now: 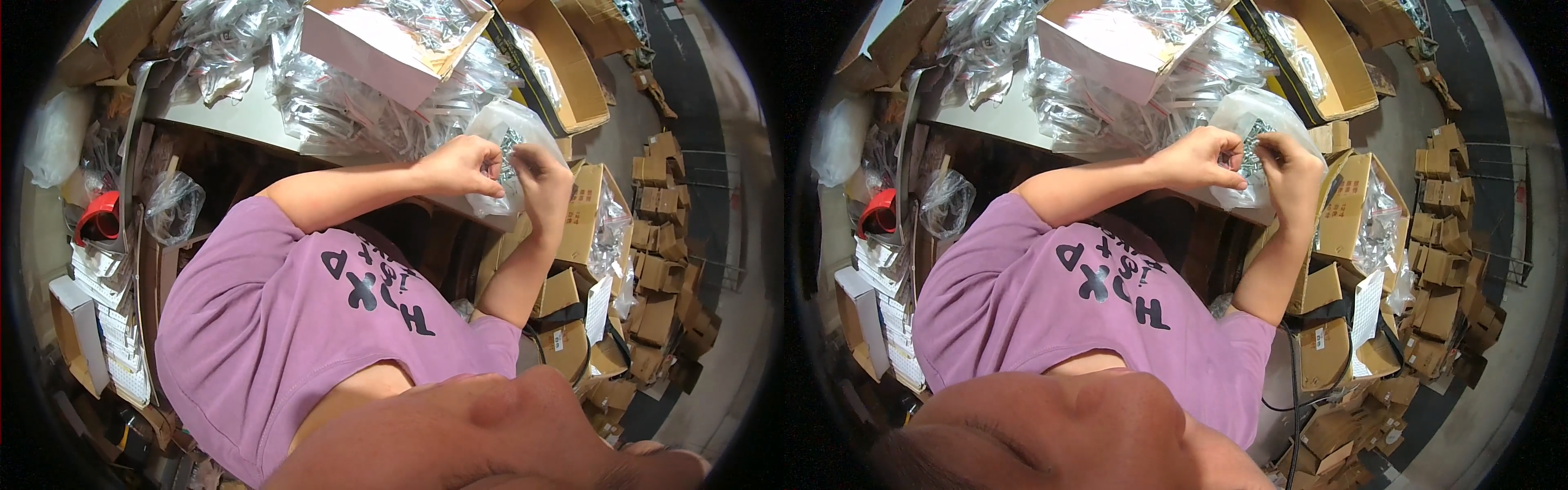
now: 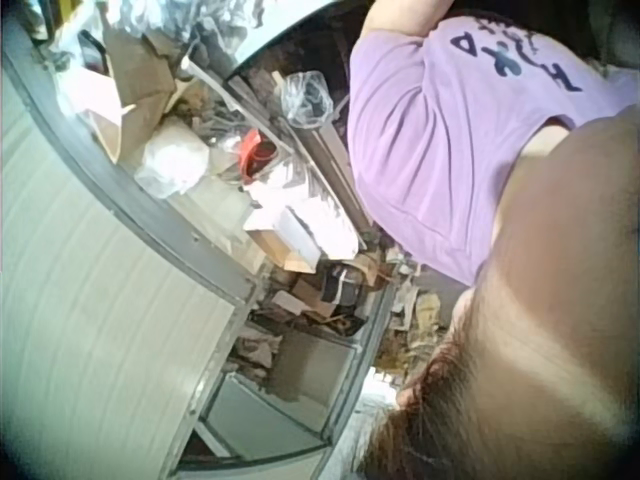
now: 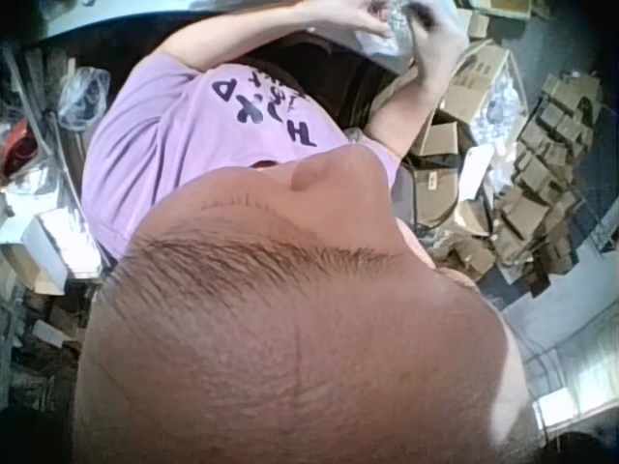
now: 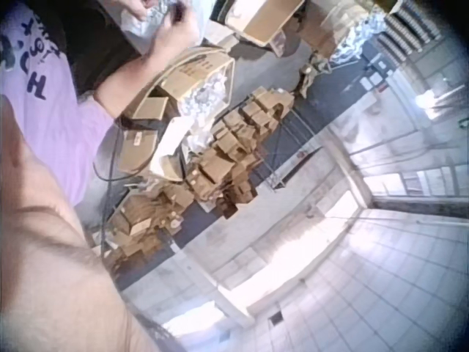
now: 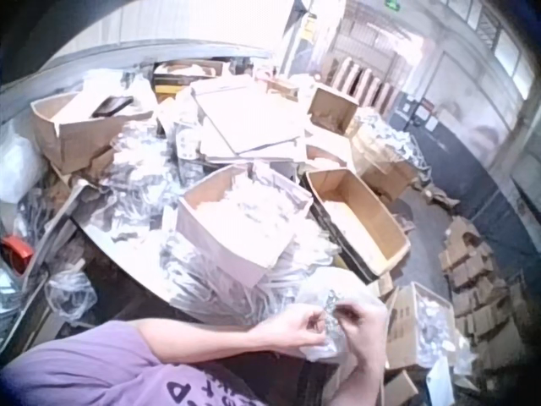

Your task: The person picks small silver metal parts from a cardboard box and places them into a white plastic bag held in their other hand.

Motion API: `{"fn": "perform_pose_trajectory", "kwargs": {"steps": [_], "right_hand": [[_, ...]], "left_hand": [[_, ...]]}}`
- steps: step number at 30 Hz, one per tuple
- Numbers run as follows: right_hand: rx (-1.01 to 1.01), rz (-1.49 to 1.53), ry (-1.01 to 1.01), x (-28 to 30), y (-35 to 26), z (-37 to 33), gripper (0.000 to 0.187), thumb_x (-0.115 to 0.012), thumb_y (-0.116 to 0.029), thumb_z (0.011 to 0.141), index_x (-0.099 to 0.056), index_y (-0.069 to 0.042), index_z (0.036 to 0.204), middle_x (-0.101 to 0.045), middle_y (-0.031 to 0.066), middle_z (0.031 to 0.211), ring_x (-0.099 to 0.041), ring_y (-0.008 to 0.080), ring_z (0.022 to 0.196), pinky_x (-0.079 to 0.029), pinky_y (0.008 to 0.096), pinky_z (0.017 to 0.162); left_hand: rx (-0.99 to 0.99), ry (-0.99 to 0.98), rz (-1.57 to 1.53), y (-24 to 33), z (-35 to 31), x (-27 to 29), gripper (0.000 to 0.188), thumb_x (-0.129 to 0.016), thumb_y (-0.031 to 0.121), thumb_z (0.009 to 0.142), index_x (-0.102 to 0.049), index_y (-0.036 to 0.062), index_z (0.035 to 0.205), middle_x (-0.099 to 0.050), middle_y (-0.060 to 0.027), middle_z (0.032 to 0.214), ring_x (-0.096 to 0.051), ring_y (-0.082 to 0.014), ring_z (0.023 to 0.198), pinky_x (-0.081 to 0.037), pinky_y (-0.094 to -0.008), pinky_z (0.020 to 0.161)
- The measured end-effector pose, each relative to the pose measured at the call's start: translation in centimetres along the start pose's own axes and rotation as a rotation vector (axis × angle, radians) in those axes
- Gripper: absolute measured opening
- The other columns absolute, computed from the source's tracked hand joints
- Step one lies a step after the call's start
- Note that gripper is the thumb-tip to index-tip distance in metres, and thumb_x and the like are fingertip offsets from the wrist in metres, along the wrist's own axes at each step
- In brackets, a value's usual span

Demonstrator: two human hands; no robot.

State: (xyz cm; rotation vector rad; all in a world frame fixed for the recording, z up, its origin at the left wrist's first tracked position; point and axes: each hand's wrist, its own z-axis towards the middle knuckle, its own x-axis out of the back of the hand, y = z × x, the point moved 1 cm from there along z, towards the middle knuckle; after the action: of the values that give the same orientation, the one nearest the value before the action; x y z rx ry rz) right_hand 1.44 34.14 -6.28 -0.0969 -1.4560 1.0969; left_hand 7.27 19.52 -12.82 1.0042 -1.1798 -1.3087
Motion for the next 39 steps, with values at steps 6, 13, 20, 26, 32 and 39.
{"fn": "perform_pose_trajectory", "kwargs": {"steps": [6, 13, 20, 26, 32, 39], "right_hand": [[-0.022, 0.633, 0.047, -0.4, -1.1, -1.6, 0.024, -0.063, 0.011, 0.077, -0.063, 0.003, 0.099, -0.067, 0.0094, 0.087, -0.065, 0.0137, 0.082, -0.052, 0.0249, 0.074], [0.001, 0.406, -0.033, 0.3, -2.1, -1.9, 0.022, -0.066, 0.007, 0.075, -0.066, 0.000, 0.096, -0.067, 0.0102, 0.088, -0.064, 0.0166, 0.081, -0.051, 0.0278, 0.071], [0.292, -0.039, -0.285, 0.9, -2.6, -2.5, 0.024, -0.074, -0.005, 0.064, -0.068, -0.006, 0.087, -0.051, 0.0148, 0.118, -0.057, 0.0301, 0.098, -0.047, 0.0360, 0.079], [0.355, 0.075, -0.071, 1.2, -2.9, -2.9, 0.018, -0.071, 0.003, 0.065, -0.064, -0.001, 0.081, -0.063, 0.0119, 0.090, -0.062, 0.0226, 0.075, -0.050, 0.0298, 0.065], [0.102, 0.191, -0.076, 0.8, -3.3, -3.6, 0.011, -0.070, 0.003, 0.074, -0.061, 0.002, 0.080, -0.061, 0.0078, 0.075, -0.055, 0.0119, 0.063, -0.044, 0.0243, 0.057], [0.206, 0.141, -0.080, 0.4, -4.2, -3.5, 0.014, -0.071, 0.000, 0.075, -0.058, 0.002, 0.078, -0.053, 0.0078, 0.066, -0.049, 0.0141, 0.056, -0.038, 0.0251, 0.051]], "left_hand": [[0.014, -0.096, -0.053, 0.4, 0.9, -0.5, 0.022, -0.075, 0.011, 0.068, -0.060, -0.0001, 0.081, -0.061, -0.0023, 0.071, -0.053, -0.0084, 0.068, -0.045, -0.0274, 0.063], [-0.024, -0.055, -0.229, -0.7, 1.1, -0.5, 0.032, -0.078, 0.020, 0.063, -0.062, -0.0020, 0.079, -0.063, -0.0081, 0.071, -0.058, -0.0141, 0.067, -0.046, -0.0298, 0.063], [-0.066, -0.395, -0.055, 1.2, 0.2, 1.0, 0.043, -0.084, 0.029, 0.064, -0.060, -0.0003, 0.084, -0.061, -0.0047, 0.078, -0.055, -0.0103, 0.074, -0.046, -0.0263, 0.067], [-0.269, 0.039, 0.066, 2.5, -1.6, 1.4, 0.046, -0.075, 0.033, 0.076, -0.056, 0.0001, 0.104, -0.066, -0.0113, 0.092, -0.063, -0.0185, 0.085, -0.048, -0.0295, 0.074], [-0.541, 0.096, 0.274, 3.3, -2.7, 1.5, 0.012, -0.064, 0.011, 0.082, -0.058, 0.0029, 0.090, -0.060, -0.0127, 0.083, -0.058, -0.0308, 0.079, -0.047, -0.0379, 0.069], [-0.645, 0.165, 0.461, 5.1, -3.3, 2.0, 0.015, -0.066, 0.008, 0.077, -0.055, 0.0028, 0.085, -0.056, -0.0105, 0.078, -0.056, -0.0302, 0.078, -0.047, -0.0380, 0.069]]}}
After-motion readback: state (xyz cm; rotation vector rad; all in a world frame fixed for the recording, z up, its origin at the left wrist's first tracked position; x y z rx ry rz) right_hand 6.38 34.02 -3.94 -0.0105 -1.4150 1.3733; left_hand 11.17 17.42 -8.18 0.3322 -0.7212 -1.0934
